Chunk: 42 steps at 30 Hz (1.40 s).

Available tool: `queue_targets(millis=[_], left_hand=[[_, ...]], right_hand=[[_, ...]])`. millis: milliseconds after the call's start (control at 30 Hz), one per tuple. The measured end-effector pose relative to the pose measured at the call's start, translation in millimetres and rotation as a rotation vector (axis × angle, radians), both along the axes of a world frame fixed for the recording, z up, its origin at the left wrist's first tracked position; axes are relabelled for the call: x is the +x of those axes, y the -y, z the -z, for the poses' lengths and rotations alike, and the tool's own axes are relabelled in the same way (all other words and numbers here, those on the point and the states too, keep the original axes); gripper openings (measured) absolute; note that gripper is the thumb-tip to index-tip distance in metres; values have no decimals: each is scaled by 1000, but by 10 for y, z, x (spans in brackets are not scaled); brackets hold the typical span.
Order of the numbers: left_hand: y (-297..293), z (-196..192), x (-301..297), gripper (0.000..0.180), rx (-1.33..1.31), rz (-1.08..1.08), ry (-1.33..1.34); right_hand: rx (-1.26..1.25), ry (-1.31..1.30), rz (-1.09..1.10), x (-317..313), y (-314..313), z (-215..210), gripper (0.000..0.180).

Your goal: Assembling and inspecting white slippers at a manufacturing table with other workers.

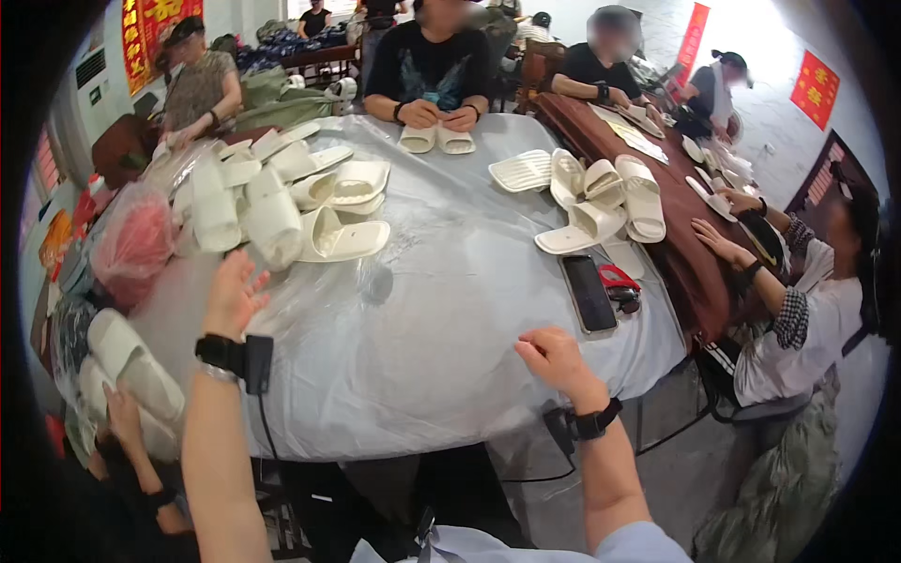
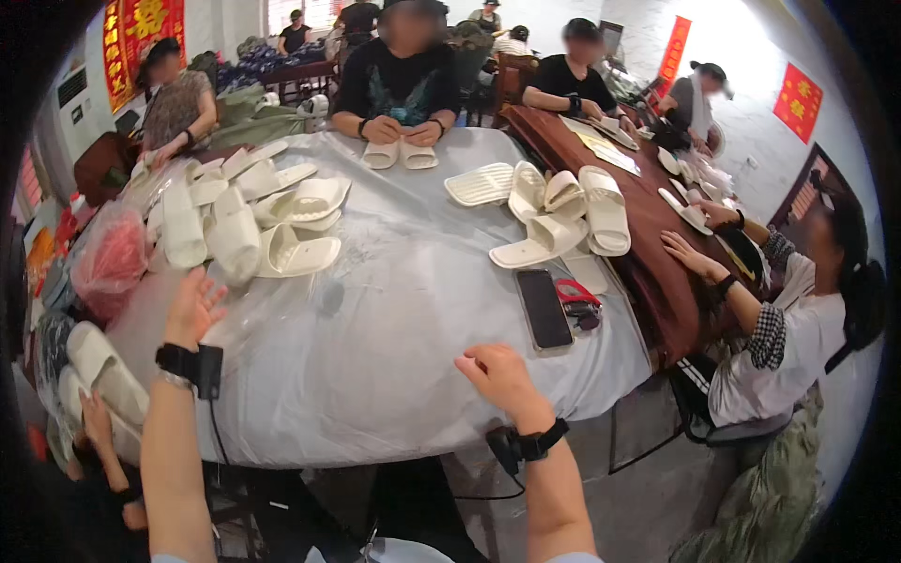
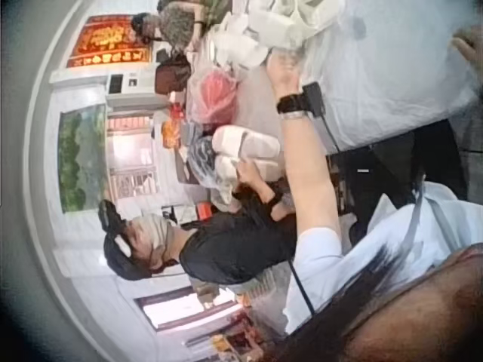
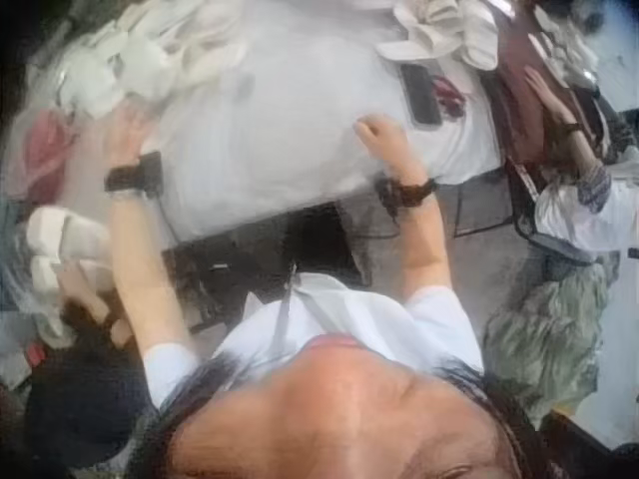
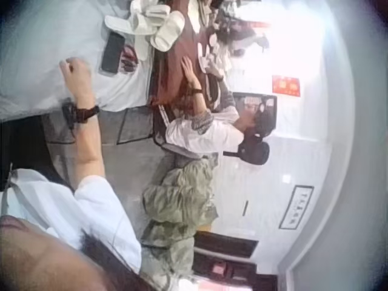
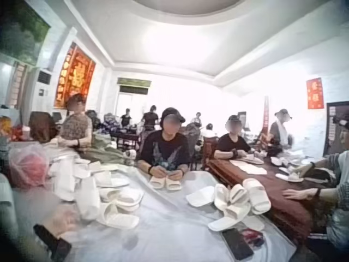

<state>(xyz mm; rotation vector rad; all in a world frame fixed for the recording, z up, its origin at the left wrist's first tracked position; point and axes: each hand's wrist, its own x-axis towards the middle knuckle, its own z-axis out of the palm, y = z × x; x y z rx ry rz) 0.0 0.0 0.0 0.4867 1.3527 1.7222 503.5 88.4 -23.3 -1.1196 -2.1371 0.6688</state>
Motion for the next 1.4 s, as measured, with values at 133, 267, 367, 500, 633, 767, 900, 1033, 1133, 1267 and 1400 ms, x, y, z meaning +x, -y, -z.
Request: queue_targets(millis=[133,267,367,500,633,767,900,1033,1133,1267,1400], left_hand=[[-44,-90,760,33,-67,123,-76],[-183,-13,1300,31,-115,532,-72],[-185,131,1648,33,-211,629,-132],[-177,182,1709,34,-248,646,-119],[-133,214,1664,34,-251,623,-78],[-155,195,1653,34,-283,634,-57],[-184,210,1680,30,-287,614,-42],[-201,219,1657,30,-269,600,-40],[-215,233,1669,30,-288,581,-46],[-192,245,1698,28,-292,535,-50],[-165,265,1740,26,-289,496,-70]], right_hand=[[96,456,5,30,-191,-442,35],[220,690,154,73,-624,-817,35],[234,741,236,167,-1031,-921,34],[202,874,368,341,-1437,-864,42],[-5,893,430,300,-1700,-755,49],[-12,805,574,416,-1828,-498,47],[273,916,600,583,-2038,-336,44],[389,782,636,465,-1921,-727,47],[449,741,580,494,-1790,-986,47],[539,717,564,495,-1533,-1360,47],[734,479,505,550,-1301,-1670,41]])
